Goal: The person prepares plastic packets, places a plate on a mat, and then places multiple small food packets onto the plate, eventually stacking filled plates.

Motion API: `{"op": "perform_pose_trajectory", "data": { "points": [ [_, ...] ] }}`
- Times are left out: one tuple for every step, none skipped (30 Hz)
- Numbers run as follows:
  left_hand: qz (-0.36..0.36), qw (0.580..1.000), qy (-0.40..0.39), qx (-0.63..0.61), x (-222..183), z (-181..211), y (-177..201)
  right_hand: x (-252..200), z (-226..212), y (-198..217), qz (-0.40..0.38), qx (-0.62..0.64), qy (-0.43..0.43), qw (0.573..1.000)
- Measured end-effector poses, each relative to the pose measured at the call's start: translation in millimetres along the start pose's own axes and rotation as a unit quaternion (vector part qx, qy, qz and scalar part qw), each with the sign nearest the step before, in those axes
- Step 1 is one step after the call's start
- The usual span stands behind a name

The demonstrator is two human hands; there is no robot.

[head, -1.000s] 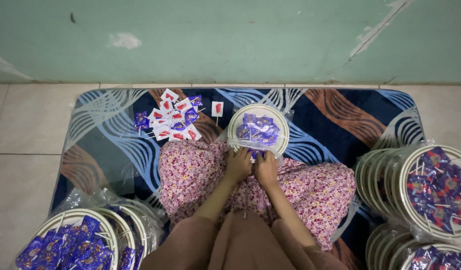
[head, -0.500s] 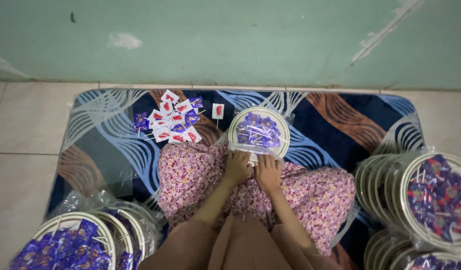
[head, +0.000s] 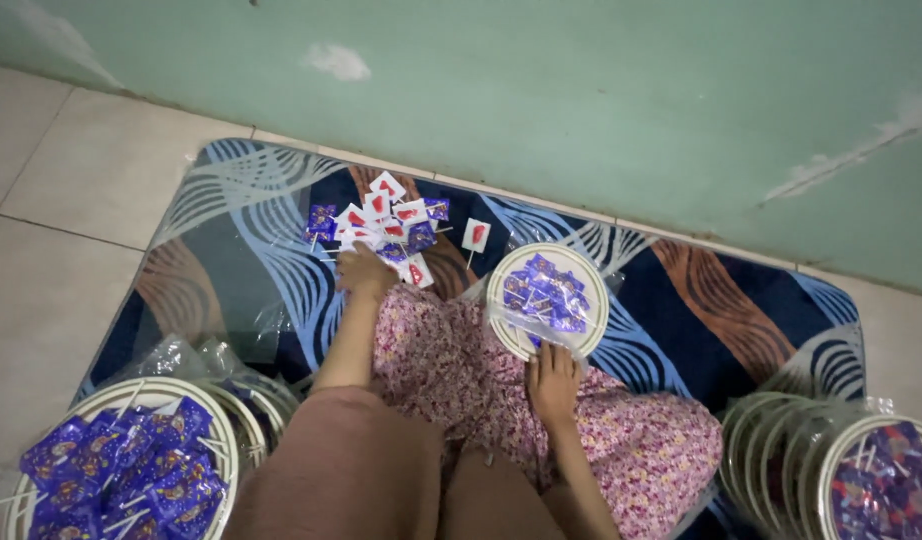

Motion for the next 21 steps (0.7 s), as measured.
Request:
{"op": "perform_pose_trajectory", "data": {
  "points": [
    [0.001, 1.0, 0.001, -0.002, -7.3, 6.8, 4.1, 6.1, 1.8, -2.9, 0.001, 0.0, 0.002, 1.0],
    [-0.008, 0.999, -0.022, 0.025, -17.2, 13.9, 4.1, 4.7, 3.0, -6.2, -0.005, -0.008, -0.002, 1.0],
    [-0.016, 0.998, -0.045, 0.052, -27.3, 21.0, 3.6, 3.0, 4.6, -9.7, -0.01, -0.016, -0.007, 1.0],
    [-0.018, 0.997, -0.045, 0.054, -23.7, 29.1, -14.4, 2.3, 4.2, -12.3, -0.012, -0.016, -0.008, 1.0],
    [0.089, 0.991, -0.053, 0.08, -21.2, 38.7, -19.8, 1.4, 4.4, -15.7, -0.02, -0.022, -0.016, 0.999],
    [0.195, 0.974, -0.058, 0.102, -22.6, 50.8, -26.7, 2.3, 7.4, -17.5, -0.028, -0.03, -0.022, 0.999],
    [0.192, 0.974, -0.058, 0.1, -14.3, 53.7, -48.7, 0.1, 7.5, -19.6, -0.029, -0.032, -0.021, 0.999],
    [0.308, 0.945, -0.083, 0.072, -11.9, 61.8, -56.4, 0.7, 9.0, -23.6, -0.043, -0.027, -0.031, 0.998],
    [0.419, 0.901, -0.106, 0.042, -12.6, 69.0, -65.9, 1.3, 10.8, -27.4, -0.056, -0.022, -0.041, 0.997],
    [0.418, 0.901, -0.107, 0.042, -13.3, 69.4, -62.7, 3.3, 7.1, -23.7, -0.056, -0.023, -0.042, 0.997],
    [0.47, 0.874, -0.114, 0.044, -19.8, 70.5, -55.8, 5.3, 2.4, -17.8, -0.036, -0.031, -0.033, 0.998],
    [0.518, 0.846, -0.12, 0.046, -28.4, 69.5, -51.6, 5.6, -1.7, -11.4, -0.019, -0.04, -0.022, 0.999],
    [0.515, 0.847, -0.119, 0.046, -22.7, 72.6, -59.8, 4.2, -1.1, -13.2, -0.021, -0.041, -0.021, 0.999],
    [0.347, 0.927, -0.129, 0.064, 1.3, 79.3, -80.6, 4.6, -0.6, -14.7, -0.018, -0.043, -0.022, 0.999],
    [0.166, 0.974, -0.135, 0.08, 18.7, 84.4, -106.6, 5.0, 0.2, -15.9, -0.015, -0.045, -0.022, 0.999],
    [0.166, 0.974, -0.135, 0.08, 21.5, 81.9, -114.6, 5.9, -0.6, -15.5, -0.015, -0.045, -0.022, 0.999],
    [0.346, 0.911, -0.212, 0.069, 9.6, 88.1, -104.5, 6.6, -1.0, -15.0, -0.016, -0.043, -0.023, 0.999],
    [0.512, 0.811, -0.279, 0.056, -9.6, 88.7, -101.4, 6.3, -1.8, -14.7, -0.018, -0.041, -0.024, 0.999],
    [0.511, 0.811, -0.279, 0.056, -10.2, 89.7, -101.2, 6.7, -3.2, -14.0, -0.02, -0.042, -0.024, 0.999],
    [0.517, 0.808, -0.273, 0.073, -11.7, 92.3, -100.7, 7.3, -3.5, -12.7, -0.023, -0.038, -0.027, 0.999],
    [0.523, 0.805, -0.266, 0.089, -13.5, 95.1, -100.1, 7.9, -3.7, -11.3, -0.026, -0.034, -0.029, 0.999]
  ]
}}
Point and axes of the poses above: each hand's wrist, its own x-axis towards the middle knuckle, its own y-axis out of the back of the hand, z = x × y, the point moved 6 cm from there along x, towards the middle knuckle, and after that the axes turned 5 degrees about x, right-handed, at the moved point
